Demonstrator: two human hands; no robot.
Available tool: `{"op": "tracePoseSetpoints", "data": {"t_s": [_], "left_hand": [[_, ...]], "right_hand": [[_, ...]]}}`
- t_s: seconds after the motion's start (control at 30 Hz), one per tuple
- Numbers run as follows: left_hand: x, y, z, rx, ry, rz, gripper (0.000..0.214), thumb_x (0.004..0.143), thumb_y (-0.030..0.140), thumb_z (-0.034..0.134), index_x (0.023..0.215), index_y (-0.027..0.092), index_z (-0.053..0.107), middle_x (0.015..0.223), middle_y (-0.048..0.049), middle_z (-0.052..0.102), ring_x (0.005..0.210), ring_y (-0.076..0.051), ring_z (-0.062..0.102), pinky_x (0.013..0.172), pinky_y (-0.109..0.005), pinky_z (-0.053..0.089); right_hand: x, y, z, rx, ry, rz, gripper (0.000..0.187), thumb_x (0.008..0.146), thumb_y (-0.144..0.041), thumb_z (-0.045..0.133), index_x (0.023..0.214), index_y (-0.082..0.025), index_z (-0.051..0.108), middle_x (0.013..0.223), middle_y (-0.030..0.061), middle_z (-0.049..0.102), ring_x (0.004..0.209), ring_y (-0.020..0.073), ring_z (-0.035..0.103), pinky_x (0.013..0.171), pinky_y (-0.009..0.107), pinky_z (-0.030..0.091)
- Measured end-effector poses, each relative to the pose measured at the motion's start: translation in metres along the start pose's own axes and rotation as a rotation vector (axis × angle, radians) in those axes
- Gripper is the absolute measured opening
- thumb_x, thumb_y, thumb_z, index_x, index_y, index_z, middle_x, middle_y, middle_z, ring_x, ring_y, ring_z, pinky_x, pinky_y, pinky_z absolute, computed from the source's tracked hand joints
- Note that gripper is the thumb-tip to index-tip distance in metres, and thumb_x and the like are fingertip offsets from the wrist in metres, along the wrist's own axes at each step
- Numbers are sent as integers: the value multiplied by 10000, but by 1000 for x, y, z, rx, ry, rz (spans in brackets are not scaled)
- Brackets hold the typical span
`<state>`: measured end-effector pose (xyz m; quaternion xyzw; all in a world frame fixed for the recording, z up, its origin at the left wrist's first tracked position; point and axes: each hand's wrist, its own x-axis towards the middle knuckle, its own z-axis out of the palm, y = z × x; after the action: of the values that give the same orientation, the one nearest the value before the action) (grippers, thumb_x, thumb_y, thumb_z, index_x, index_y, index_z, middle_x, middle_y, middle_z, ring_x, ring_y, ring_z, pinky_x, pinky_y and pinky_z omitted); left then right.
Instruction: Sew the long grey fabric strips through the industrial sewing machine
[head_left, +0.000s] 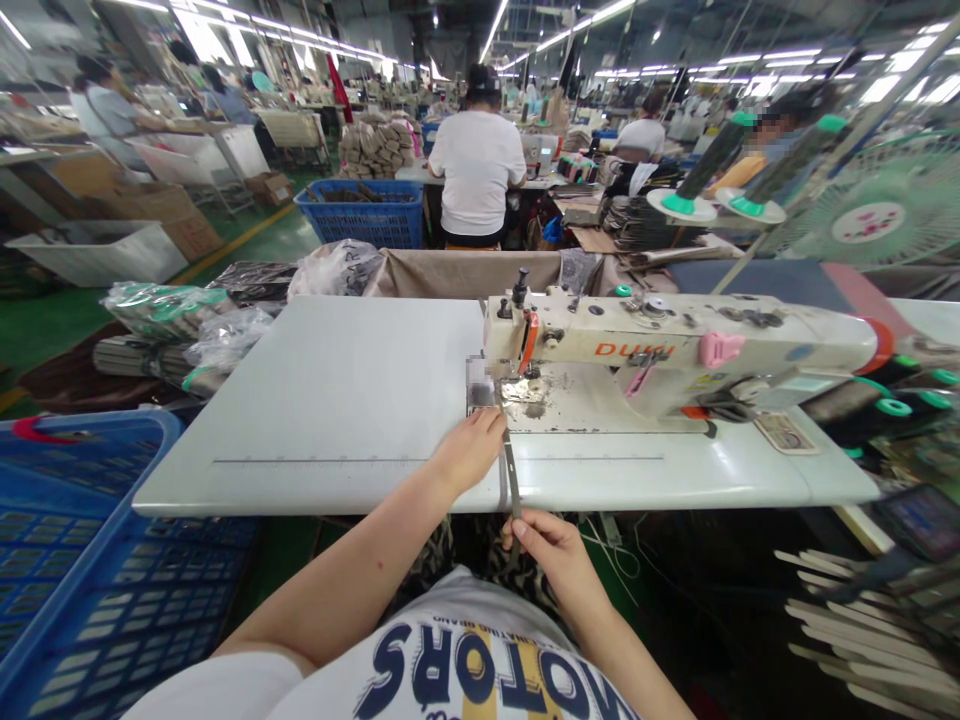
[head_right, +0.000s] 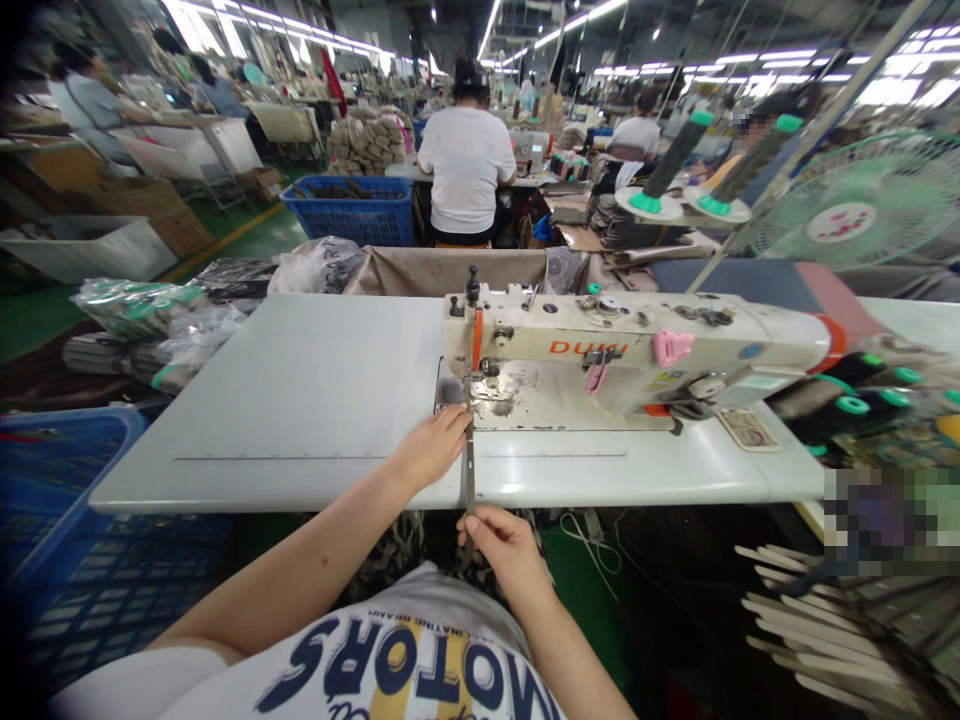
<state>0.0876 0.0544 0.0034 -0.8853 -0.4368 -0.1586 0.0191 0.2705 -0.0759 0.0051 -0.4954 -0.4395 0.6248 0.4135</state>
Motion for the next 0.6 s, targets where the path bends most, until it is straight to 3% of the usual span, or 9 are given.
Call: {"op": "tracePoseSetpoints", "data": {"t_s": [0.6], "left_hand": [[3, 0, 1, 33, -15, 23, 295, 1029, 156, 435, 1294, 101, 552, 1363, -169, 602, 1383, -285, 534, 1226, -434, 407]], "right_hand": [[1, 3, -1, 2, 4, -9, 367, 812, -570, 832, 788, -204, 832, 732, 27, 751, 701, 191, 624, 712, 313, 494]]}}
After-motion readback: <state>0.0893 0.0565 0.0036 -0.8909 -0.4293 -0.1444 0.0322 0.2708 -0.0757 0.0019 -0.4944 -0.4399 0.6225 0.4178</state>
